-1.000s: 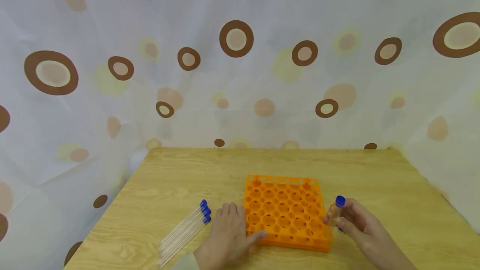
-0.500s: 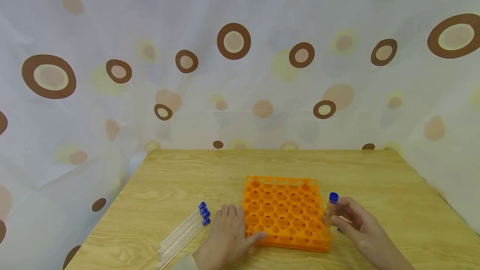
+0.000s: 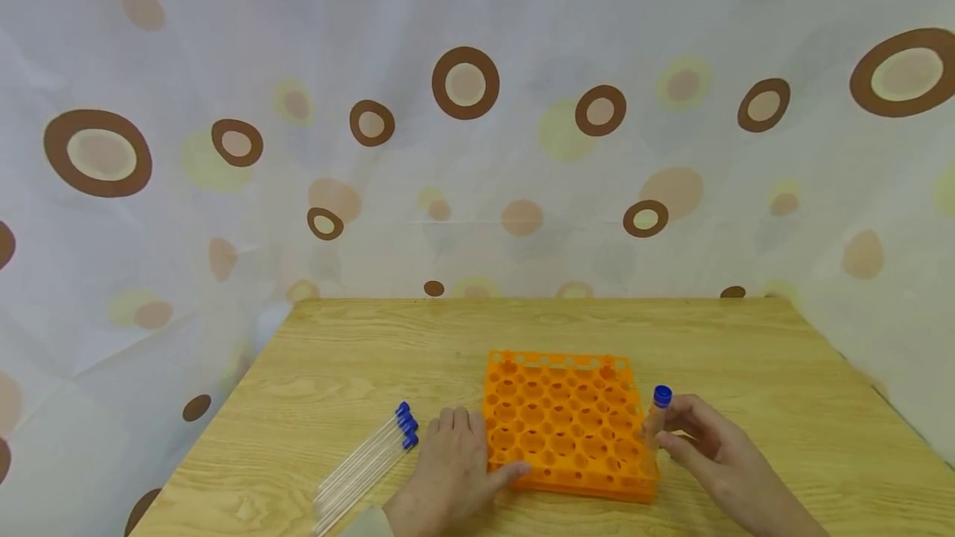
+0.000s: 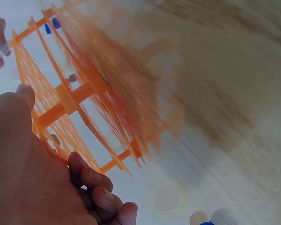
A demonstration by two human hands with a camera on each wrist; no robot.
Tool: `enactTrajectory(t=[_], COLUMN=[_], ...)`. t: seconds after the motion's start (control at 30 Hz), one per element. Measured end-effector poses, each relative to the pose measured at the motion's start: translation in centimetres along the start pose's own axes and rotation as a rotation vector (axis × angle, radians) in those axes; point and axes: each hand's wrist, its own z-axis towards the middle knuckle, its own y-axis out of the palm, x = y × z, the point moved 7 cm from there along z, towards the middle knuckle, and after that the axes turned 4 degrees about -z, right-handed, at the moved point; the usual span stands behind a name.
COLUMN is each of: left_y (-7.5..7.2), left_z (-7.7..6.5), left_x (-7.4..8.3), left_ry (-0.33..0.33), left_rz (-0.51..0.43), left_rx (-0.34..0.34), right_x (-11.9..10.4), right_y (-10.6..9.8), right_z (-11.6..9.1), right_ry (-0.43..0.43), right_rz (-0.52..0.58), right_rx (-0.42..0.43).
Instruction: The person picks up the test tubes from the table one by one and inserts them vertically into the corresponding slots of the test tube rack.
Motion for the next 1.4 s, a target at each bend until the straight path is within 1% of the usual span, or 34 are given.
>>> enactTrajectory(t=[0.17, 0.37, 0.43, 0.5, 0.57, 0.6, 0.67, 0.7, 0.83, 0.9, 0.97, 1.07, 1.1, 1.23, 1.4], left_y=[0.0, 0.0, 0.1, 0.0, 0.0, 0.0, 0.0, 0.0, 0.1, 0.1, 0.0, -0.1, -0.1, 0.0, -0.1], left_z=[-0.1, -0.1, -0.1, -0.2, -0.2, -0.1, -0.1, -0.1, 0.1, 0.0, 0.0, -0.1, -0.1, -0.2, -0.2], left_x=[0.1, 0.1, 0.1, 0.1, 0.1, 0.1, 0.1, 0.1, 0.0, 0.0, 0.0, 0.1, 0.1, 0.1, 0.1], left_ry=[0.015, 0.016, 0.018, 0.019, 0.019, 0.018, 0.014, 0.013, 0.010, 0.013, 0.015, 0.022, 0.021, 0.018, 0.016], left_rz=[0.018, 0.039, 0.033, 0.017, -0.001, -0.009, -0.015, -0.012, 0.002, 0.010, 0.014, 0.023, 0.018, 0.001, -0.013], left_rx=[0.023, 0.040, 0.042, 0.037, 0.029, 0.023, 0.012, 0.011, 0.014, 0.026, 0.038, 0.054, 0.053, 0.036, 0.031], right_x=[0.2, 0.7, 0.9, 1.3, 1.8, 2.1, 2.9, 3.3, 4.8, 5.3, 5.7, 6.3, 6.5, 7.2, 8.1], right_y=[-0.1, -0.3, -0.6, -1.0, -1.6, -1.9, -2.4, -2.7, -3.2, -3.4, -3.6, -3.8, -3.9, -4.4, -4.8], right_z=[-0.2, -0.5, -0.5, -0.4, -0.3, -0.3, -0.1, -0.1, 0.0, -0.1, -0.2, -0.4, -0.4, -0.6, -0.8], right_ry=[-0.018, -0.002, -0.014, -0.004, 0.023, 0.049, 0.121, 0.153, 0.264, 0.303, 0.324, 0.371, 0.386, 0.402, 0.413], right_rz=[0.013, 0.028, 0.021, -0.004, -0.042, -0.067, -0.092, -0.099, -0.070, -0.058, -0.039, -0.063, -0.076, -0.178, -0.210], right_rx=[-0.029, -0.054, -0.061, -0.060, -0.057, -0.058, -0.090, -0.117, -0.259, -0.317, -0.363, -0.408, -0.415, -0.424, -0.452])
